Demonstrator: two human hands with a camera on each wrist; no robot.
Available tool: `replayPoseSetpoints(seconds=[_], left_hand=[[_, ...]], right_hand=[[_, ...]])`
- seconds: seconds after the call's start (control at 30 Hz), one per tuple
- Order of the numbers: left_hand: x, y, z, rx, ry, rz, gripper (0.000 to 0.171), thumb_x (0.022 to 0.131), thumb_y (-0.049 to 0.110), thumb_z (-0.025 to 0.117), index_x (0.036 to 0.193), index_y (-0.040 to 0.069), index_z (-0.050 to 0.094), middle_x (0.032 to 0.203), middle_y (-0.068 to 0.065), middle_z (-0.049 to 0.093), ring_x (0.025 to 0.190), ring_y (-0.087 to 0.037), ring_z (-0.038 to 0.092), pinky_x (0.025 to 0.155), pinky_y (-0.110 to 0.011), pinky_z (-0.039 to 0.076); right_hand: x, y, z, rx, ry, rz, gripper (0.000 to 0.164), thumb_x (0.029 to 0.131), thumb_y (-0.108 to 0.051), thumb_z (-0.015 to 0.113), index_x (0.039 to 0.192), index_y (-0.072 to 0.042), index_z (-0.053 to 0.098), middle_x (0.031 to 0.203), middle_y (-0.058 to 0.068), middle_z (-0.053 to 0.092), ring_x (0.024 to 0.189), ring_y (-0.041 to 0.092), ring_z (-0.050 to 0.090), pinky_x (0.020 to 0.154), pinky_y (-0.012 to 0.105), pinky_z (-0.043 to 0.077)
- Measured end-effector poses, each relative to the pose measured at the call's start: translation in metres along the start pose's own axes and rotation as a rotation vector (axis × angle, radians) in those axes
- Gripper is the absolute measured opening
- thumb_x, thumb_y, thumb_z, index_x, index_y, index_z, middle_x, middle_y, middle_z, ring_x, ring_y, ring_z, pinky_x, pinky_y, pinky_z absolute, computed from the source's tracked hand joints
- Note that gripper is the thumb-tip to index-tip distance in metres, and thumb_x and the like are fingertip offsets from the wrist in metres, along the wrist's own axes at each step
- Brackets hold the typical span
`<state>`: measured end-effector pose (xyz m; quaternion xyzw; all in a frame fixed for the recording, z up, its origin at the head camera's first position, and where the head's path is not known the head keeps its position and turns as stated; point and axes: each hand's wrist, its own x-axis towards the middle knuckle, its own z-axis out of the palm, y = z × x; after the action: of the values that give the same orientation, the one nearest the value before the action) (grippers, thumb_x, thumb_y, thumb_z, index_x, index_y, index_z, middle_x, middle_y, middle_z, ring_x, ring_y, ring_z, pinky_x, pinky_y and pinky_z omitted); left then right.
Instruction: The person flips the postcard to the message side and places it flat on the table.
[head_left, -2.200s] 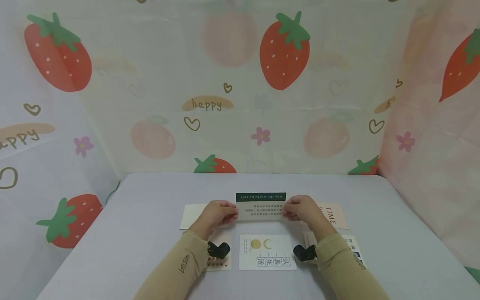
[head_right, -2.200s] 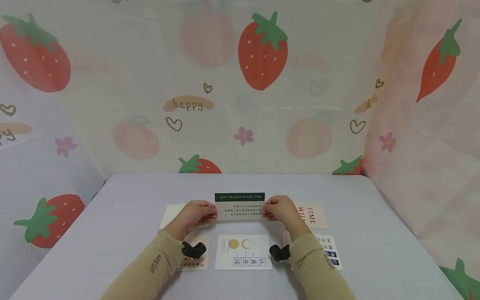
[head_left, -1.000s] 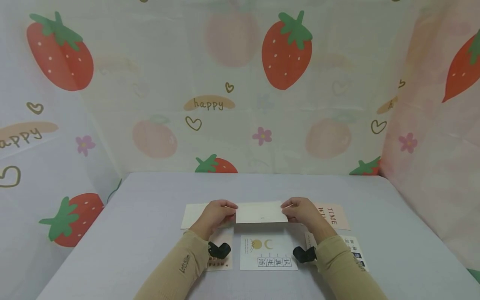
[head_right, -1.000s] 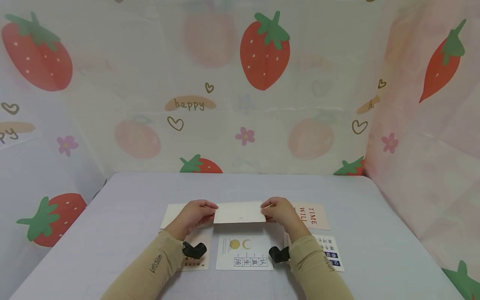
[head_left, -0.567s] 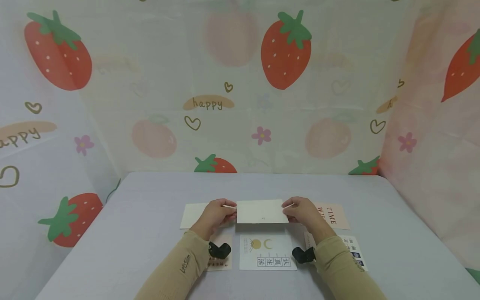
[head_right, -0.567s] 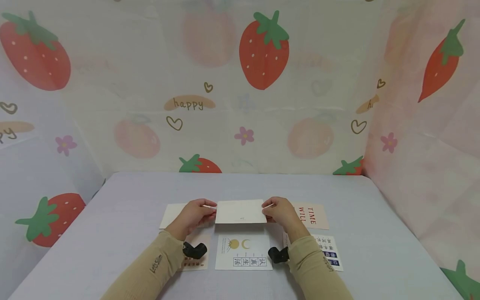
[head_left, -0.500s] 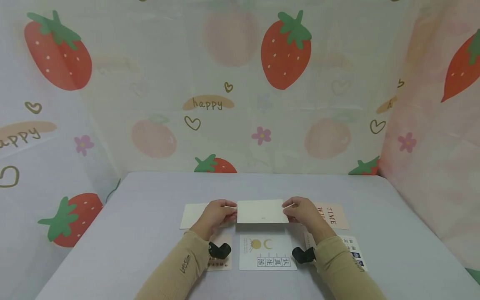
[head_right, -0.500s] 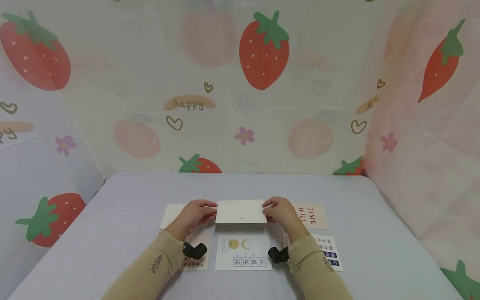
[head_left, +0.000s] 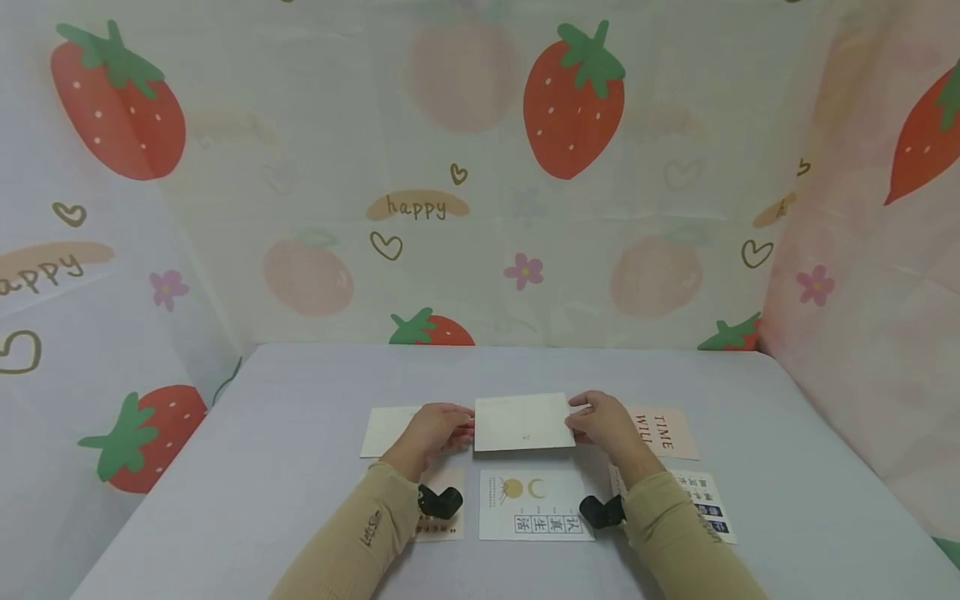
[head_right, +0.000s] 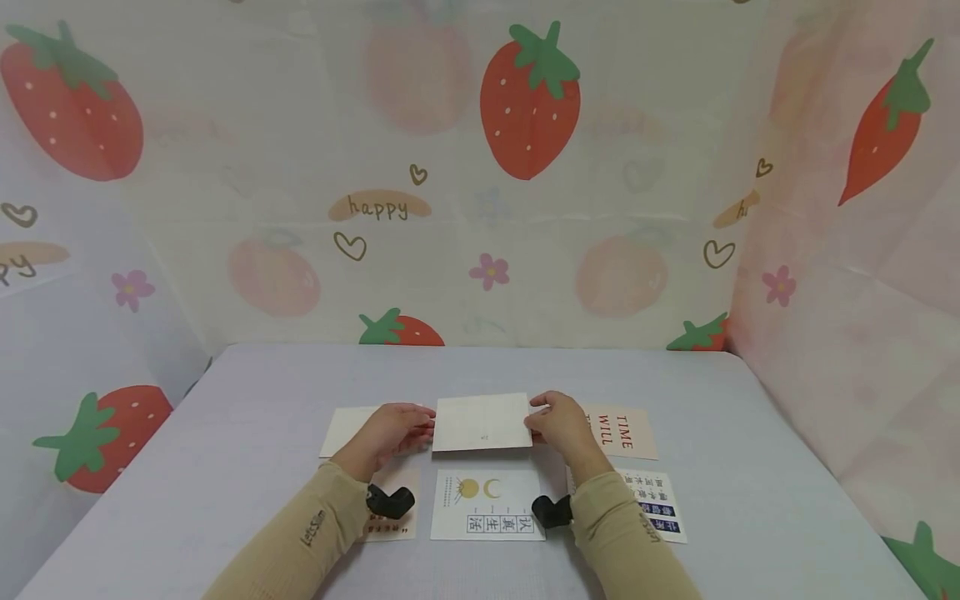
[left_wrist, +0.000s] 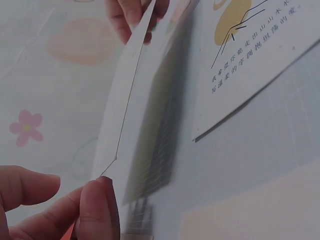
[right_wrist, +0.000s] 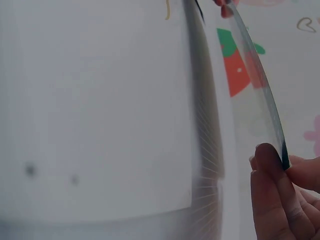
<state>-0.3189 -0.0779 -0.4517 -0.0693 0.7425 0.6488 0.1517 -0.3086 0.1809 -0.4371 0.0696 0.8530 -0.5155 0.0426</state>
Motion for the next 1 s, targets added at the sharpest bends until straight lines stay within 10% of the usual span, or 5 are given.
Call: replayPoseSetpoints(seconds=[1.0], left_hand=[[-0.0032,0.0009,0.0027,0.05,-0.003,0.05,0.028,0.09,0.01,0.051,0.113,-0.004,0.059,0.092,-0.012,0.064,0.076,-0.013,0.062,0.067,-0.023,0.053]], right_hand=[[0.0036,0.0015,0.0046,-0.081,-0.078,0.098,0.029,0.088,-0.011,0.056,0.113,0.005,0.057,0.091,0.012,0.065,0.072,0.016,0.063,0.064,0.027,0.053]])
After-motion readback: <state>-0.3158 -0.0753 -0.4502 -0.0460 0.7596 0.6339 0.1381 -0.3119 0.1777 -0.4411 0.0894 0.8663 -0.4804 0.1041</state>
